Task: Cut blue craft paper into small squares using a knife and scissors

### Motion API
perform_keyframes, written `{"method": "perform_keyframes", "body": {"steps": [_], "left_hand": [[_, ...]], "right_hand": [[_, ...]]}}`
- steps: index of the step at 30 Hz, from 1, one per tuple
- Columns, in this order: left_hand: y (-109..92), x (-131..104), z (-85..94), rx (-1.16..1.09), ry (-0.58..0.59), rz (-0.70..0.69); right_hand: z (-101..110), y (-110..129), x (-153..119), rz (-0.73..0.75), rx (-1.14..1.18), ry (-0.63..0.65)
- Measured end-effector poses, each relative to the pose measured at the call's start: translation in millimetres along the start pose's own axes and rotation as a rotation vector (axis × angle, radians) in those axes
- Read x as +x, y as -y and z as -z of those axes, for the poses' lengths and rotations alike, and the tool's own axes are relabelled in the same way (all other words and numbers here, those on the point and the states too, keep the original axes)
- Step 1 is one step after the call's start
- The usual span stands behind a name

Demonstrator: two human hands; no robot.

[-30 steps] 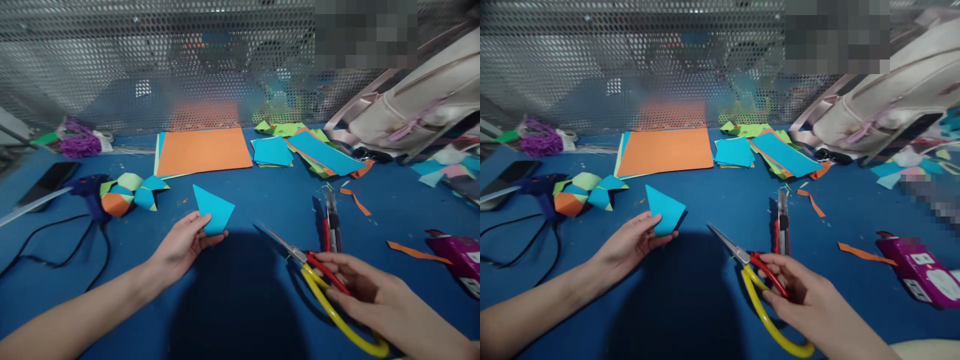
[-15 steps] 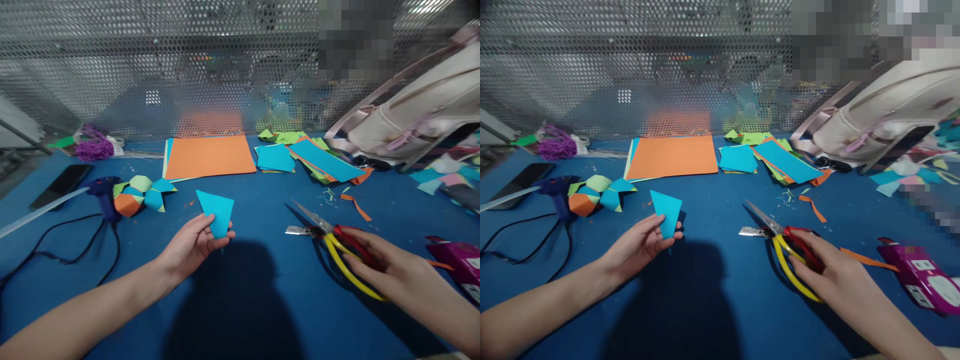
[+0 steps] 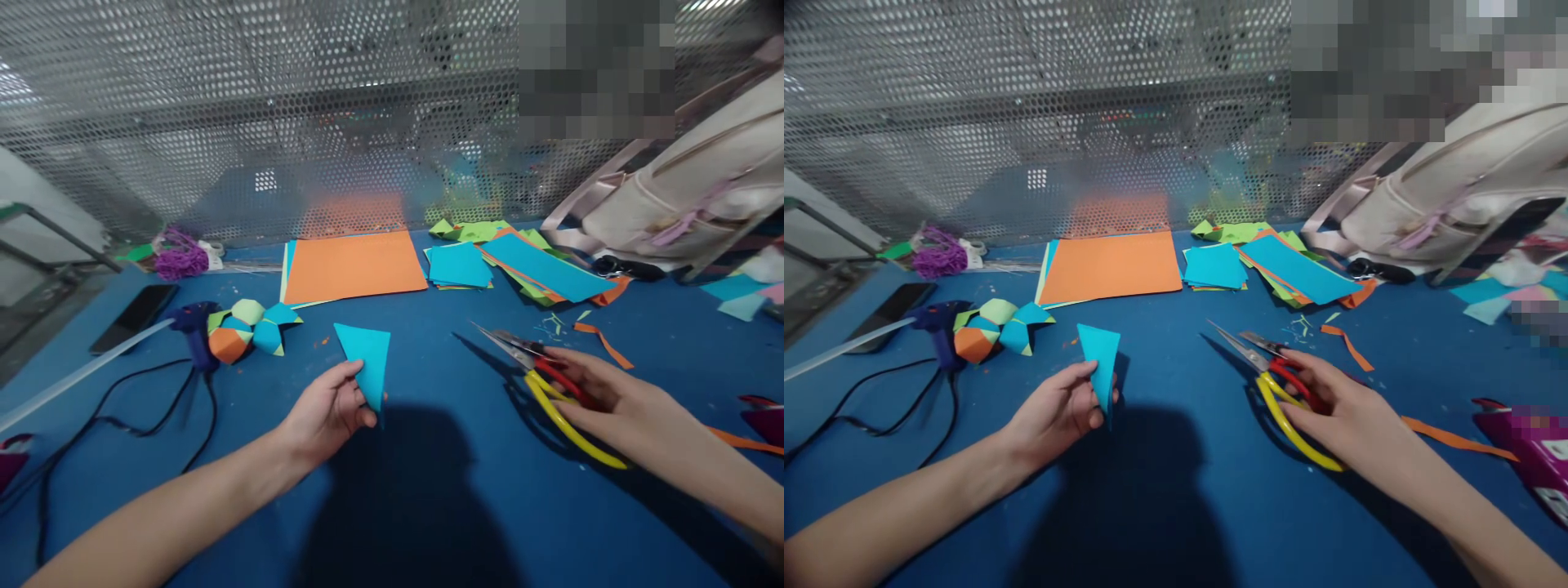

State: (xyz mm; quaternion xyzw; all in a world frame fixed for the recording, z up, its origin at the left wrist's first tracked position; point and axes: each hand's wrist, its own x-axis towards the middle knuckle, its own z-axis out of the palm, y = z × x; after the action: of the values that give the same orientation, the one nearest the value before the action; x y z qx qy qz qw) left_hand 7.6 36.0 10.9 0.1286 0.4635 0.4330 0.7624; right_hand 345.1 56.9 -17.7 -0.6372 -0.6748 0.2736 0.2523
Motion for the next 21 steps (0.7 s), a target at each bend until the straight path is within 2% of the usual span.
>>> {"method": "perform_keyframes", "body": {"steps": [2,4,7,10,13,15,18,21], "left_hand": [[0.8,0.6,0.3,0.049,-0.010,-0.042],[1.4,0.0,0.9,0.107,-0.010,-0.085],[1.5,-2.6,2.1,0.191,0.004,-0.128],[0.2,-5.8,2.2,0.256,0.000,-0.182],[-1.1,-8.6,-0.2,0.298,-0.003,-0.218],[-0.2,-10.2,-2.6,0.321,0.021,-0.217],[5.4,-12.6,-5.6,0.362,0.058,-0.183],[13.4,-15.0,-6.9,0.393,0.066,-0.124]], "right_hand": [[-8.1,20.8,-3.5,-0.155,0.282,0.167],[-15.7,41.6,-6.5,-0.236,0.483,0.298],[-23.1,62.9,-5.7,-0.221,0.723,0.456],[-26.3,71.4,-1.2,-0.148,0.749,0.539],[-31.6,77.9,2.3,-0.152,0.767,0.545],[-38.3,86.6,3.9,-0.195,0.832,0.488],[-50.6,105.7,7.1,-0.265,0.936,0.388],[-61.6,122.9,11.2,-0.295,1.012,0.363]]}}
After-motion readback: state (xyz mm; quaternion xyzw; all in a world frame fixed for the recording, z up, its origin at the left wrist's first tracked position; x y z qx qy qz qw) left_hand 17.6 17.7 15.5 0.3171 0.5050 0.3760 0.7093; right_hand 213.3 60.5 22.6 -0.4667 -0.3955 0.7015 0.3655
